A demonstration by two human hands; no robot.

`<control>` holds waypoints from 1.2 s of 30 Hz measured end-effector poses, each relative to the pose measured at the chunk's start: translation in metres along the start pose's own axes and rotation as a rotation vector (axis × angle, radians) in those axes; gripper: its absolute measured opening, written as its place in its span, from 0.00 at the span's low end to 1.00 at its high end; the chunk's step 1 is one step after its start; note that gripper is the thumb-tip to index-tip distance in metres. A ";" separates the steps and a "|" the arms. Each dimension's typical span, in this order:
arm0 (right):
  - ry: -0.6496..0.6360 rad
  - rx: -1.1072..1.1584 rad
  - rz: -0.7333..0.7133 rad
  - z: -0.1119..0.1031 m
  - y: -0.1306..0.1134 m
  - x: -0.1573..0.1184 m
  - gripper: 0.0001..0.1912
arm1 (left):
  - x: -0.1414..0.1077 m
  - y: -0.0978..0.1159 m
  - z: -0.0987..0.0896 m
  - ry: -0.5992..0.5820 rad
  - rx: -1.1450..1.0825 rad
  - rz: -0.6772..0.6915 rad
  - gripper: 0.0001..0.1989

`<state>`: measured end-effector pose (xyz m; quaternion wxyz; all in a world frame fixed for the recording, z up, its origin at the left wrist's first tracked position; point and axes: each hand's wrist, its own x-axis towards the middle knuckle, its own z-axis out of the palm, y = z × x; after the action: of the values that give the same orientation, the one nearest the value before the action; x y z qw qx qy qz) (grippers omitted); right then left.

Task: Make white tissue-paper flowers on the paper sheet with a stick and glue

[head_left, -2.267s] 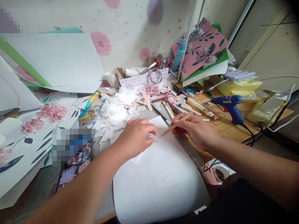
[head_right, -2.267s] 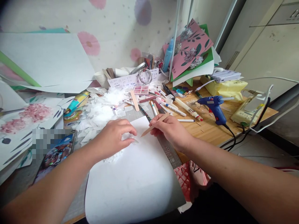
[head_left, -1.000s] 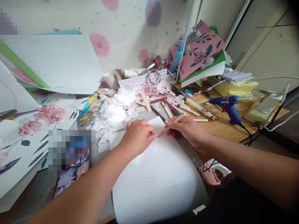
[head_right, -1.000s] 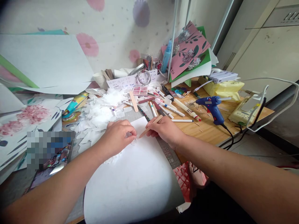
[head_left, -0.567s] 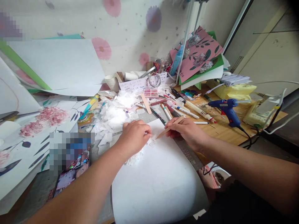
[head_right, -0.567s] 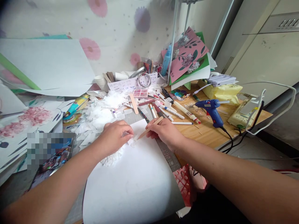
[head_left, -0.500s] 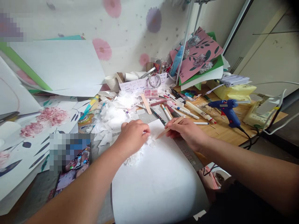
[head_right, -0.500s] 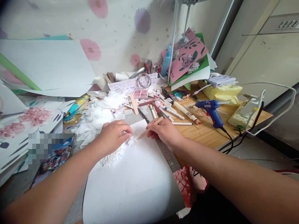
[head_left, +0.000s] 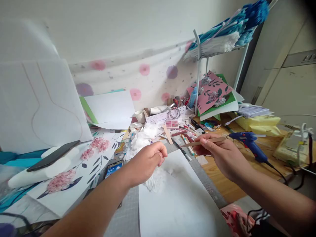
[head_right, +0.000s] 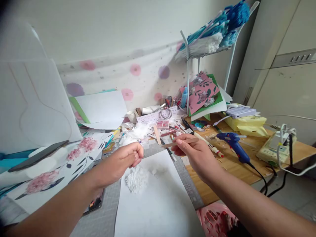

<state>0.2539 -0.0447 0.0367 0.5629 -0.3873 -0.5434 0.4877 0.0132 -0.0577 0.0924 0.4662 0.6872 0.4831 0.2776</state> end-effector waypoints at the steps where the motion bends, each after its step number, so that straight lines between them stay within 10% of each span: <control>1: -0.022 -0.034 -0.055 0.004 -0.002 -0.004 0.12 | 0.002 -0.003 0.003 0.033 -0.080 -0.008 0.06; 8: -0.155 -0.413 -0.557 0.042 0.003 -0.015 0.12 | 0.016 -0.011 0.066 0.151 -0.616 -0.032 0.07; 13: -0.175 -0.446 -0.484 0.046 0.014 -0.007 0.12 | 0.012 -0.004 0.116 0.106 -0.965 -0.053 0.10; 36: -0.225 0.276 0.129 0.057 0.007 -0.022 0.10 | -0.008 -0.031 0.105 -0.060 -1.230 0.067 0.17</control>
<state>0.1977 -0.0700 0.0306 0.5139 -0.2835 -0.5049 0.6330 0.0848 -0.1008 0.0219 0.7815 0.3148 0.1992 0.5004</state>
